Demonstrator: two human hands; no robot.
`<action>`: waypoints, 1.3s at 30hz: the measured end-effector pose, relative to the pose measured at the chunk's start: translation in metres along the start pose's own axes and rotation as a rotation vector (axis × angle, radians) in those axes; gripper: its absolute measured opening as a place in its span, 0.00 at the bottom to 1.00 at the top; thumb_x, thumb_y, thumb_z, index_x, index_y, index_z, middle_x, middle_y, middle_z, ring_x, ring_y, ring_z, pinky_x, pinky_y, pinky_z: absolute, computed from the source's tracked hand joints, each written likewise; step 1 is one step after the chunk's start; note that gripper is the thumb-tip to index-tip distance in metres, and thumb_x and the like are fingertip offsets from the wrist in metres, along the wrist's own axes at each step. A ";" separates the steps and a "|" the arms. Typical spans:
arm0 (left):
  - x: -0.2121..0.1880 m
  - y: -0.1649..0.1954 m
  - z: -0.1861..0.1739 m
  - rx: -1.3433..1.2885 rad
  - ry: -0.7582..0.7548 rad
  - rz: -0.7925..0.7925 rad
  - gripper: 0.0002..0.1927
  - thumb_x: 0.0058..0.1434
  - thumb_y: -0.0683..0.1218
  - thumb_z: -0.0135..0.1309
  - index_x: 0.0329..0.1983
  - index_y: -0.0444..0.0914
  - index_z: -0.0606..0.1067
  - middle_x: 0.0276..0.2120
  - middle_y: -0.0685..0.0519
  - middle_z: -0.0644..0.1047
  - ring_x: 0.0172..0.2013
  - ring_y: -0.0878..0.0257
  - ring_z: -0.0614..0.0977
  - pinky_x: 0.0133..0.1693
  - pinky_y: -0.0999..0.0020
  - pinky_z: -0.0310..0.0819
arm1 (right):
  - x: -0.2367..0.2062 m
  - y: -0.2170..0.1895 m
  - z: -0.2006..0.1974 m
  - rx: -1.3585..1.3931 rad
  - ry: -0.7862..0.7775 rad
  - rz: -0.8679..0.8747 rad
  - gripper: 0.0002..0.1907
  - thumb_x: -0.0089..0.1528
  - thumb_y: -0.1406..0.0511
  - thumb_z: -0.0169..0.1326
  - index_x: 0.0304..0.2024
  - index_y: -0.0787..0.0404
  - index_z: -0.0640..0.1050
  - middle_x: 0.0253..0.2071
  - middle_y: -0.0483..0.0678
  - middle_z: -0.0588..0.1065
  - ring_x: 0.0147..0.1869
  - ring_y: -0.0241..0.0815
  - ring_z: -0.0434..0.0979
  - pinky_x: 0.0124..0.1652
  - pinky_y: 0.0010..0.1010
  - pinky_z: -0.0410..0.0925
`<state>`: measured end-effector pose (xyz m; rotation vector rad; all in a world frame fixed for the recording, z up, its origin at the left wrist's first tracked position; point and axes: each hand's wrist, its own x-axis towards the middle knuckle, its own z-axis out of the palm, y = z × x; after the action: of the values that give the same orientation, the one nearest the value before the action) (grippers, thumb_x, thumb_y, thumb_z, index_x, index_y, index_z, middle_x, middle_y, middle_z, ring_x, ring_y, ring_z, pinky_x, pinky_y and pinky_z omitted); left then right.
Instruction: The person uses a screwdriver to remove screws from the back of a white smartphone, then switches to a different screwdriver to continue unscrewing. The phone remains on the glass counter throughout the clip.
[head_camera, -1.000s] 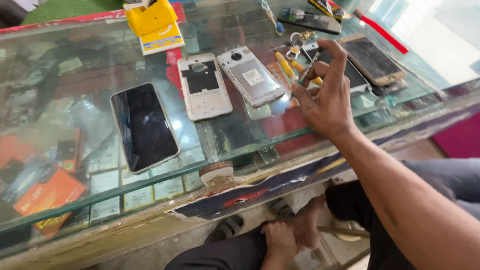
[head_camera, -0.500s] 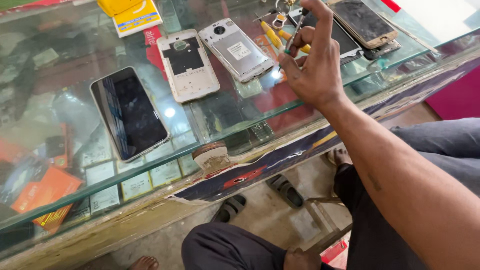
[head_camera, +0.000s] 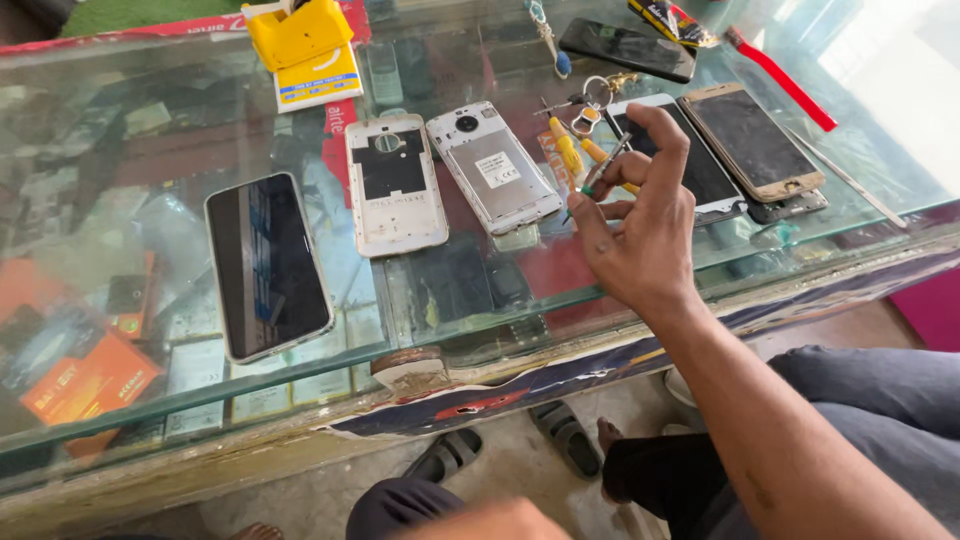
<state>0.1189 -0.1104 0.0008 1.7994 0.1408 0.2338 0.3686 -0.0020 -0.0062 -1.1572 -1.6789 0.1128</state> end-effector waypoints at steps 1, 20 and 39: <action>0.009 0.032 -0.029 0.062 0.085 0.056 0.14 0.50 0.46 0.65 0.39 0.39 0.81 0.37 0.52 0.84 0.40 0.60 0.87 0.45 0.64 0.80 | -0.001 0.000 0.000 0.000 -0.003 0.022 0.41 0.65 0.76 0.60 0.72 0.61 0.51 0.37 0.52 0.78 0.43 0.41 0.84 0.42 0.30 0.81; -0.079 -0.033 -0.082 1.538 1.278 -0.790 0.19 0.68 0.50 0.54 0.61 0.48 0.78 0.63 0.46 0.70 0.61 0.44 0.69 0.54 0.37 0.66 | 0.000 -0.007 0.000 -0.022 -0.009 0.030 0.40 0.63 0.76 0.61 0.71 0.63 0.53 0.37 0.54 0.78 0.41 0.43 0.84 0.40 0.29 0.80; 0.097 -0.036 -0.269 1.069 0.257 -0.447 0.53 0.37 0.63 0.74 0.67 0.40 0.69 0.67 0.47 0.64 0.69 0.51 0.62 0.65 0.58 0.59 | -0.003 -0.012 -0.003 -0.058 -0.004 0.074 0.40 0.64 0.74 0.61 0.70 0.64 0.52 0.39 0.55 0.79 0.42 0.41 0.84 0.41 0.30 0.78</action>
<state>0.1510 0.1743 0.0344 2.7055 0.9894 0.0538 0.3638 -0.0116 0.0002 -1.2635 -1.6532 0.1135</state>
